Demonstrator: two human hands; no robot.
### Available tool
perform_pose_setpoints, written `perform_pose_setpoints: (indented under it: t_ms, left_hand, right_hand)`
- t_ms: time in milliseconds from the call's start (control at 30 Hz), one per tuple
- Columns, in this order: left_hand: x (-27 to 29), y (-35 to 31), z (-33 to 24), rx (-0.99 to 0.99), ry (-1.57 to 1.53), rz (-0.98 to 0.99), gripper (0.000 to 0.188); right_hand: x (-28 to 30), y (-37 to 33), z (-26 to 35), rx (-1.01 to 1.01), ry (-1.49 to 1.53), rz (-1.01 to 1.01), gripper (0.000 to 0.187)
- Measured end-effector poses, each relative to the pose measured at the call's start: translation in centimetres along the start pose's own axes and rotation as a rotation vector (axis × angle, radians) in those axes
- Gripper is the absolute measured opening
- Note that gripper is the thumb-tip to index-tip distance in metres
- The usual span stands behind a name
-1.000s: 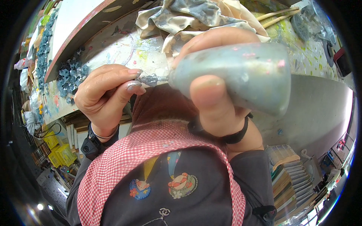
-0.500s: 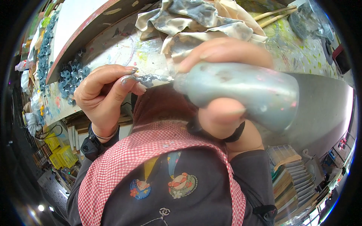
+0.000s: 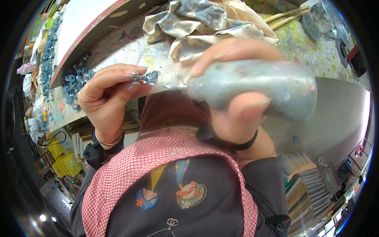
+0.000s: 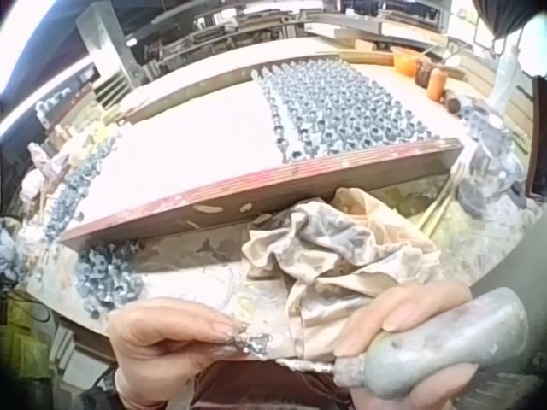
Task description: Apply glue from a squeeze bottle to small metallic components.
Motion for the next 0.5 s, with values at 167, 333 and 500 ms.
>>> perform_pose_setpoints:
  t_ms: [167, 333, 500]
  left_hand:
    - [-0.6, -0.1, -0.7, -0.099, 0.179, 0.106, 0.020]
    - [-0.8, -0.1, -0.8, -0.106, 0.218, 0.114, 0.021]
    - [-0.1, -0.1, -0.7, -0.080, 0.185, 0.010, 0.025]
  right_hand:
    - [0.0, 0.0, -0.2, -0.121, -0.138, 0.016, 0.058]
    - [-0.4, 0.3, -0.4, -0.182, -0.237, 0.012, 0.058]
    - [-0.3, 0.4, -0.8, -0.234, -0.324, -0.011, 0.057]
Point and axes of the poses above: each hand's wrist, its own y-axis towards the middle knuckle, its own x-axis out of the back of the hand, z = x × y, the point moved 9 cm from there along y, towards the middle knuckle, and after that the axes turned 6 degrees about x, right-handed, at the moved point
